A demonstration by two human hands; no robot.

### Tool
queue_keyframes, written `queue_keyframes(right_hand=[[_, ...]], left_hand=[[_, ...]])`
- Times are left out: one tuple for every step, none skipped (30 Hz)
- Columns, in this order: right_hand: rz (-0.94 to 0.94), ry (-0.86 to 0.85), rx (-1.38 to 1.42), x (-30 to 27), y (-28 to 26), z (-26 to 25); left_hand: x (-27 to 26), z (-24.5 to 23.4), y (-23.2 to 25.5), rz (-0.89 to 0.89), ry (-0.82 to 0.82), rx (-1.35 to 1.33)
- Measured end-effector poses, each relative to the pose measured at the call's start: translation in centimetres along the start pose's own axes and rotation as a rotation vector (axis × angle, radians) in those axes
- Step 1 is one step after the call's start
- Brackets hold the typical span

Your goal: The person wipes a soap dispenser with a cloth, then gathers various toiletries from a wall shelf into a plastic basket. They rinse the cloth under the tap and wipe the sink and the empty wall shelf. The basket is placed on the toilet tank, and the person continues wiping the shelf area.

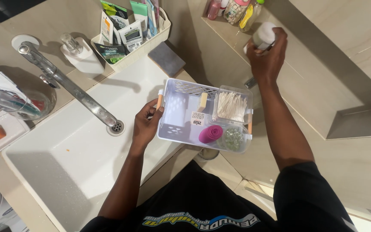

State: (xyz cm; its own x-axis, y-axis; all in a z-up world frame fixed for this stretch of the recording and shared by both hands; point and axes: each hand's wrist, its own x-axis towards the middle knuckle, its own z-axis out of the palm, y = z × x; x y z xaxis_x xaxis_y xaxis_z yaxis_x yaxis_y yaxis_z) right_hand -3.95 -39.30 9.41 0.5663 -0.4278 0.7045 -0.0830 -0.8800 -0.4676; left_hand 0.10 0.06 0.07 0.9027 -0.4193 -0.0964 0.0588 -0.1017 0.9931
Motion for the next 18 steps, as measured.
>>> queue_keyframes(right_hand=[[-0.070,-0.005,0.036,-0.2,-0.7,-0.2],[-0.038,-0.074,0.114,-0.4,-1.6,-0.3],[-0.007,-0.141,0.190,-0.7,-2.7,-0.4],[0.025,-0.209,0.266,-1.0,-3.9,-0.4],[0.033,-0.253,0.294,-1.2,-5.4,-0.3],[0.042,-0.297,0.322,-1.5,-6.9,0.0],[0.049,-0.343,0.348,-1.8,-8.4,0.2],[0.060,-0.390,0.370,-2.3,-9.9,0.3],[0.071,-0.439,0.392,-2.9,-11.4,0.4],[0.082,-0.489,0.414,-3.6,-12.8,0.6],[0.099,-0.540,0.460,-4.4,-14.2,0.9],[0.117,-0.591,0.506,-5.2,-15.5,1.2],[0.137,-0.643,0.548,-5.9,-16.5,1.4],[0.118,-0.665,0.504,-6.6,-17.4,1.5],[0.097,-0.689,0.459,-7.2,-18.0,1.6],[0.076,-0.712,0.414,-7.7,-18.3,1.7],[0.116,-0.764,0.408,-8.0,-18.4,1.8],[0.156,-0.815,0.402,-8.3,-18.4,2.1]], left_hand=[[0.0,0.0,0.0,0.006,-0.006,-0.022],[0.0,0.0,0.0,0.005,-0.003,-0.010],[0.0,0.0,0.0,0.005,-0.001,0.002],[0.0,0.0,0.0,0.005,0.000,0.013],[0.1,0.0,0.0,0.007,0.003,0.025],[0.2,0.0,0.0,0.009,0.005,0.037],[0.3,0.1,0.0,0.009,0.007,0.048],[0.3,0.1,0.0,0.010,0.006,0.045],[0.3,0.1,-0.1,0.009,0.007,0.041],[0.2,0.0,-0.2,0.008,0.007,0.037],[0.3,0.0,-0.3,0.012,0.005,0.032],[0.3,0.1,-0.4,0.015,0.003,0.027],[0.3,0.2,-0.6,0.017,-0.003,0.018],[0.4,0.2,-0.7,0.017,-0.004,0.009],[0.4,0.3,-0.9,0.016,-0.004,0.000],[0.4,0.3,-1.0,0.015,-0.003,-0.010],[0.4,0.4,-1.1,0.033,0.000,-0.012],[0.4,0.5,-1.1,0.052,0.004,-0.015]])
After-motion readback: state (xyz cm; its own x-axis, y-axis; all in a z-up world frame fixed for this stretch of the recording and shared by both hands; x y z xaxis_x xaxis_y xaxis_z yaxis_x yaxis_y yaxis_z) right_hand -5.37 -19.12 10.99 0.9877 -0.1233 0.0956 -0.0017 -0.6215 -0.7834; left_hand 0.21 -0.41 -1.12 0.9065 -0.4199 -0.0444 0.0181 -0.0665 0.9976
